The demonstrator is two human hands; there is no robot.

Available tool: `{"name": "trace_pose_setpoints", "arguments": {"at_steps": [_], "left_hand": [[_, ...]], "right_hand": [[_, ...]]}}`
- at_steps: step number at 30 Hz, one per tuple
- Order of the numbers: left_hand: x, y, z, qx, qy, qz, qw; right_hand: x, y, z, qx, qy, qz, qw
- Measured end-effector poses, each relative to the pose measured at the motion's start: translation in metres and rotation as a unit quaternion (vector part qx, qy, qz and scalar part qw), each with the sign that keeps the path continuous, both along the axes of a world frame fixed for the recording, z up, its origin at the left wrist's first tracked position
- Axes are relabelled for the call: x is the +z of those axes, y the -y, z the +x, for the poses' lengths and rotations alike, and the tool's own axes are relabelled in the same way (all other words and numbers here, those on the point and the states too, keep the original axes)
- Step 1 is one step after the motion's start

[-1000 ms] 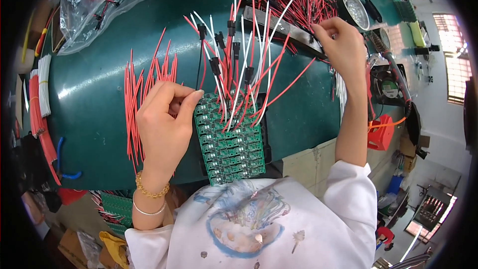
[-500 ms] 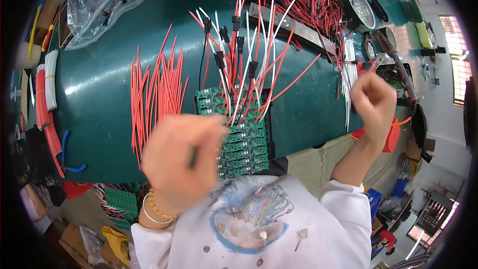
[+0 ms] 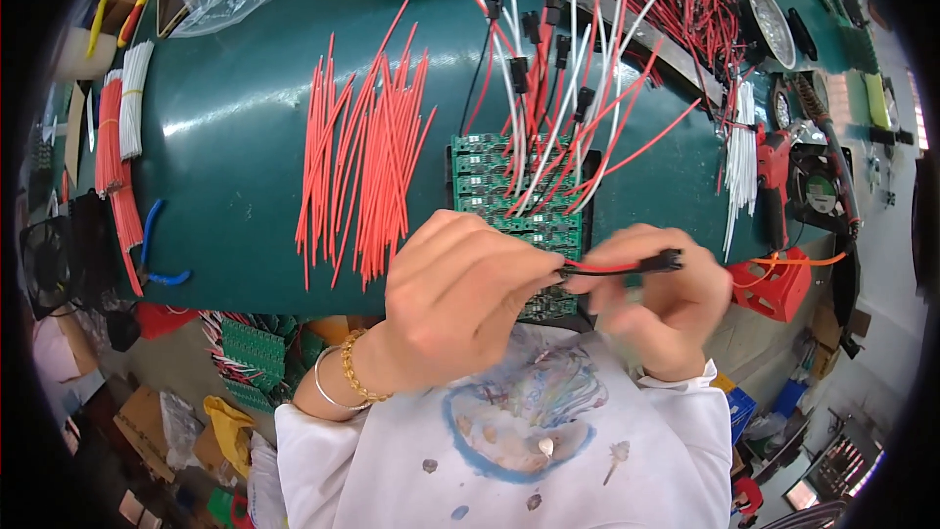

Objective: The person connects wire harnesses to a panel of printed circuit boards by hand, attaching the connectors until the wire harnesses are secured to the boards.

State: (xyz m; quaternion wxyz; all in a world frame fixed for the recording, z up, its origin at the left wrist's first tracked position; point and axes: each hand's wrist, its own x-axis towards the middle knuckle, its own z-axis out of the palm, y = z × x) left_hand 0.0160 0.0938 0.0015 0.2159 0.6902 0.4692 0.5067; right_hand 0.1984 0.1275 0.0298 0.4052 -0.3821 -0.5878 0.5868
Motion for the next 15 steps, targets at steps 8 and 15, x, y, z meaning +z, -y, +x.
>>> {"name": "trace_pose_setpoints", "arguments": {"at_steps": [8, 15], "left_hand": [[-0.013, -0.018, -0.041, 0.119, -0.053, -0.024, 0.991], [-0.021, -0.025, -0.048, 0.150, -0.002, -0.039, 0.988]], "right_hand": [[-0.026, -0.037, -0.056, 0.013, 0.168, 0.375, 0.912], [-0.038, -0.038, -0.068, -0.029, 0.238, 0.401, 0.884]]}}
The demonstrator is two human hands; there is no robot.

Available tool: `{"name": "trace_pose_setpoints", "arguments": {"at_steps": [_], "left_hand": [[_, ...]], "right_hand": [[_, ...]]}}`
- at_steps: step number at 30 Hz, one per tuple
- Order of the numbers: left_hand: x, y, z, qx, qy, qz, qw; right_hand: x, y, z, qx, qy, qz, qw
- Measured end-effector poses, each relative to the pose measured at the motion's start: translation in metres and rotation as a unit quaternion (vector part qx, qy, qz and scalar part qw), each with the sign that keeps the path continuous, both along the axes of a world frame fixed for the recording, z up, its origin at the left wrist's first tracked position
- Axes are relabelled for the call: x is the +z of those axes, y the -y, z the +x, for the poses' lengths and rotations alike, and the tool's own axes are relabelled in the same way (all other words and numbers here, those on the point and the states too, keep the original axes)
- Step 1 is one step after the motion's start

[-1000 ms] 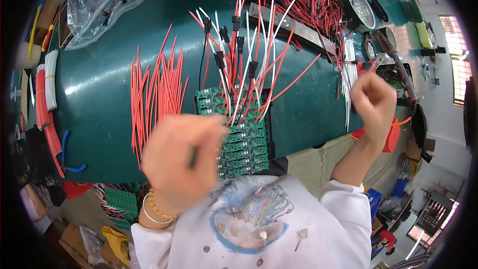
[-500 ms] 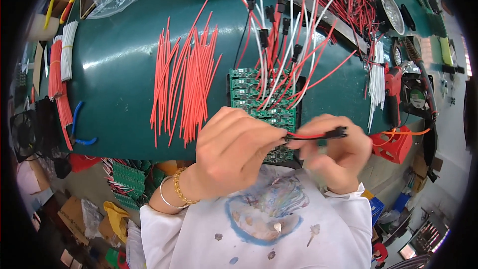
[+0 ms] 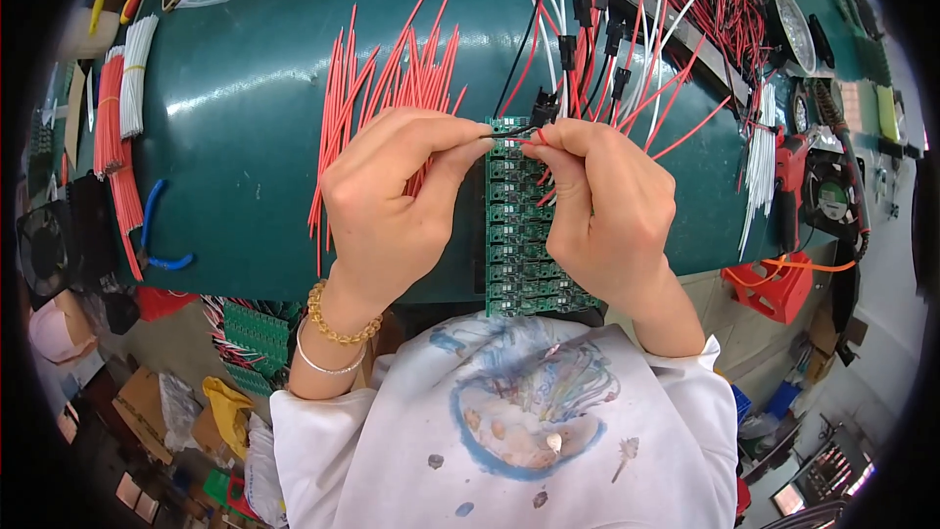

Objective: The person connects wire harnesses to a panel of printed circuit boards by hand, attaching the connectors until the wire harnesses are secured to the boards.

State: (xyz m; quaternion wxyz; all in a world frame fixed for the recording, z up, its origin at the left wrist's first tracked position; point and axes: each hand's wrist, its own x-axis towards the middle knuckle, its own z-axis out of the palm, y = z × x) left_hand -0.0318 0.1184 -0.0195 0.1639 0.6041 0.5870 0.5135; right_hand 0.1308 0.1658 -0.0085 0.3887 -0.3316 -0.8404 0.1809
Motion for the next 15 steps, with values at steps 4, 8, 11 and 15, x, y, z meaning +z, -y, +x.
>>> {"name": "trace_pose_setpoints", "arguments": {"at_steps": [4, 8, 11, 15], "left_hand": [[0.0014, -0.0003, 0.0003, 0.002, 0.007, -0.006, 1.000], [-0.0030, -0.0030, 0.0028, 0.000, 0.011, 0.004, 1.000], [-0.0032, -0.0050, 0.0047, -0.003, 0.009, 0.003, 1.000], [-0.0011, -0.0053, 0.0048, -0.014, 0.010, -0.009, 1.000]], "right_hand": [[-0.0035, -0.0014, -0.0019, -0.004, -0.014, 0.010, 1.000], [-0.0042, -0.0034, -0.0010, 0.000, -0.012, 0.015, 1.000], [-0.0023, -0.0043, 0.0006, 0.004, -0.003, -0.005, 1.000], [-0.0001, -0.0022, 0.0005, 0.005, 0.005, 0.001, 1.000]]}}
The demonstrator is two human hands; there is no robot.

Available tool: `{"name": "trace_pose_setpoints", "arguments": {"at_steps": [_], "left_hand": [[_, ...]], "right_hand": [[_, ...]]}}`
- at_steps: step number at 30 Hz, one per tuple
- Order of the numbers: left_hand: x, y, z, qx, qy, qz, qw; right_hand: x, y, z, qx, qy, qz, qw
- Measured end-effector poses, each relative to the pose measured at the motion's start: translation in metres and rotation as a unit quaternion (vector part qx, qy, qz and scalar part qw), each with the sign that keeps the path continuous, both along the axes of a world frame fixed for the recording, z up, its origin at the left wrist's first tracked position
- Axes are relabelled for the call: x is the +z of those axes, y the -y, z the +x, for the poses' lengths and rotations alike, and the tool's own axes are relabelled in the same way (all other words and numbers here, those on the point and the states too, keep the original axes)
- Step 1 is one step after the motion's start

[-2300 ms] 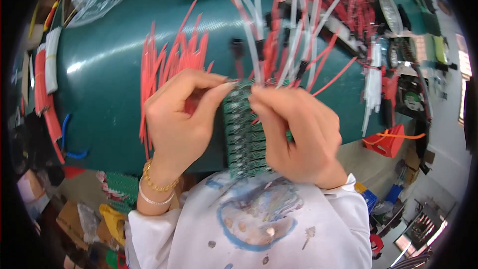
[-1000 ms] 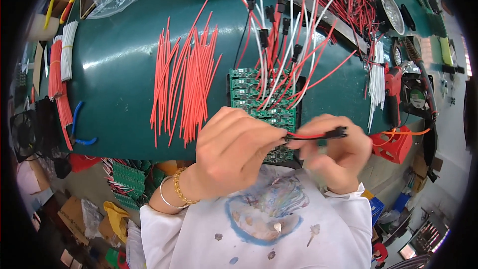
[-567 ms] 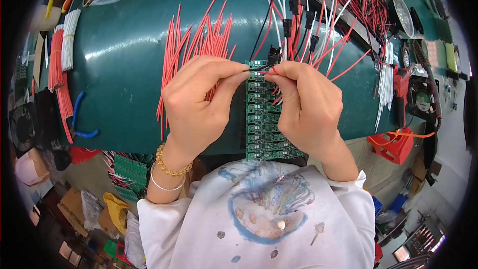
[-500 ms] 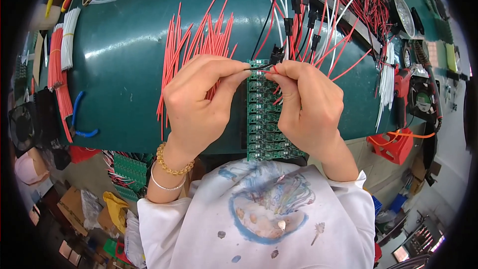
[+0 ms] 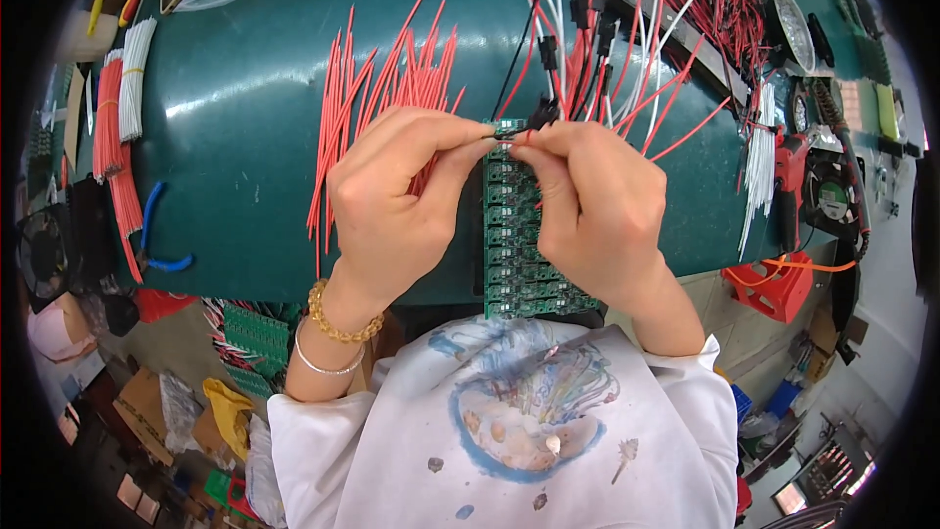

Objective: The person connects wire harnesses to a panel of printed circuit boards by hand, attaching the connectors until the wire harnesses are secured to the boards.

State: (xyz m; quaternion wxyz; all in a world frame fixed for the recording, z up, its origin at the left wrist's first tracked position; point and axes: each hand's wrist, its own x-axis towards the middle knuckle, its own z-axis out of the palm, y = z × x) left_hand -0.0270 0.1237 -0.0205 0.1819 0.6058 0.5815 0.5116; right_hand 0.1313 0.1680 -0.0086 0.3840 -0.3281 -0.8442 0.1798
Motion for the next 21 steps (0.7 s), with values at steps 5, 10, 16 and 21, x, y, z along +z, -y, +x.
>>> {"name": "trace_pose_setpoints", "arguments": {"at_steps": [5, 10, 16, 21], "left_hand": [[0.002, 0.001, 0.006, 0.037, 0.032, -0.062, 0.997], [0.003, -0.001, 0.009, 0.020, 0.001, -0.126, 0.992], [0.005, 0.007, 0.012, 0.092, -0.009, -0.078, 0.993], [0.045, 0.030, 0.030, -0.013, -0.089, 0.016, 0.996]], "right_hand": [[0.027, 0.000, 0.034, -0.102, -0.059, 0.006, 0.993], [0.014, -0.059, 0.128, -0.416, 0.108, -0.030, 0.902], [0.004, -0.062, 0.141, -0.332, 0.226, 0.010, 0.916], [0.052, 0.003, 0.148, -0.342, 0.142, -0.028, 0.929]]}}
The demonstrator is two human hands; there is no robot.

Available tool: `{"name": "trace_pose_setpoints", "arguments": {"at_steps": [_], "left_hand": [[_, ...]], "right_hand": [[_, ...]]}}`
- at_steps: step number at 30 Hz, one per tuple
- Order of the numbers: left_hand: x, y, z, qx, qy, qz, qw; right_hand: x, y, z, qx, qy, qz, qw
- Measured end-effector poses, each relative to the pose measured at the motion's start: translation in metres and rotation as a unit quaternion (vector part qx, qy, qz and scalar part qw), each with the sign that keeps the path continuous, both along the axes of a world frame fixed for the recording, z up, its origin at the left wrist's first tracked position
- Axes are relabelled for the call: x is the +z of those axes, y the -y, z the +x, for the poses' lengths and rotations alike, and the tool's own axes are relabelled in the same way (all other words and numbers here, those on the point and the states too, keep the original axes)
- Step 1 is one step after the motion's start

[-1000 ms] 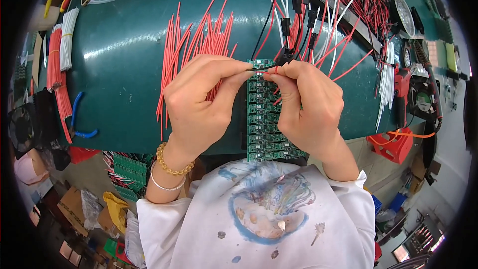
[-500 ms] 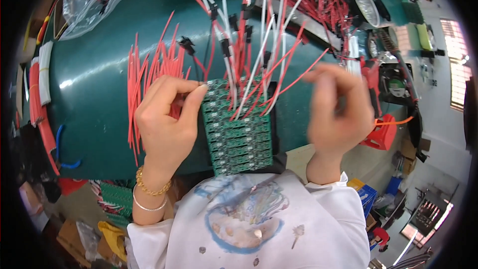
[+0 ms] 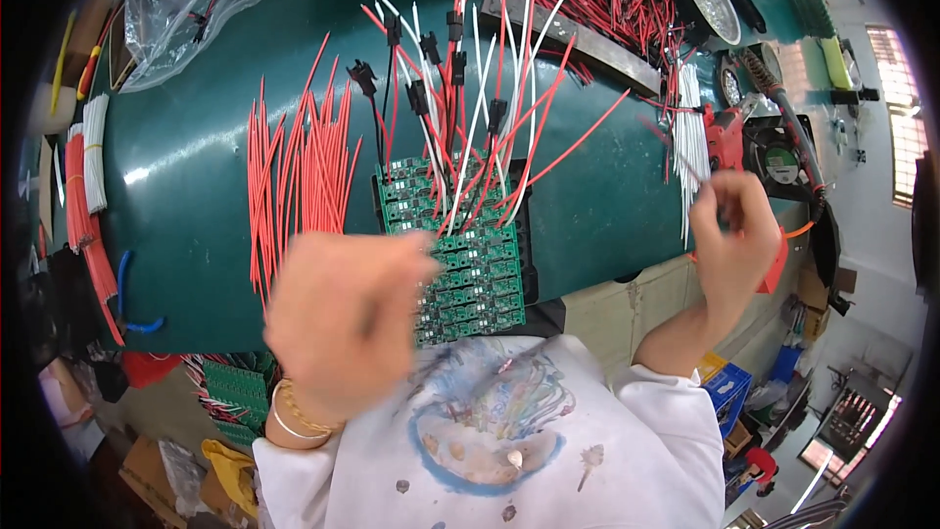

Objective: The person connects wire harnesses to a panel of printed circuit boards by hand, attaching the connectors until the wire harnesses are secured to the boards.

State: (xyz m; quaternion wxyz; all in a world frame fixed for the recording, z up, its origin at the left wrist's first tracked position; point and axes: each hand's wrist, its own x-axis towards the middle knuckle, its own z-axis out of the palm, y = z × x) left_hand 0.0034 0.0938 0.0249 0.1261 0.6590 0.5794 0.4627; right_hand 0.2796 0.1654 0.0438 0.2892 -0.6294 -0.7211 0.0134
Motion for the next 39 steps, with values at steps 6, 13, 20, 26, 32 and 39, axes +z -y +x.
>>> {"name": "trace_pose_setpoints", "arguments": {"at_steps": [6, 13, 20, 26, 32, 39], "left_hand": [[-0.016, -0.015, 0.041, -0.179, 0.004, 0.092, 0.979], [-0.022, 0.008, 0.028, -0.174, 0.268, -0.082, 0.944], [-0.030, 0.007, -0.003, -0.102, 0.141, -0.029, 0.984], [-0.042, -0.008, -0.025, -0.010, 0.044, 0.010, 0.999], [-0.050, -0.007, -0.024, 0.035, 0.052, -0.006, 0.998], [-0.052, -0.009, -0.024, 0.044, 0.044, 0.012, 0.998]], "right_hand": [[0.022, 0.033, -0.035, 0.230, -0.095, 0.007, 0.969], [-0.019, 0.029, -0.065, 0.335, -0.415, -0.125, 0.837], [-0.040, 0.026, -0.108, 0.401, -0.345, -0.150, 0.835], [-0.048, 0.013, -0.134, 0.365, -0.214, 0.025, 0.906], [-0.059, 0.012, -0.139, 0.350, -0.193, 0.039, 0.916], [-0.060, 0.013, -0.141, 0.331, -0.173, 0.059, 0.926]]}}
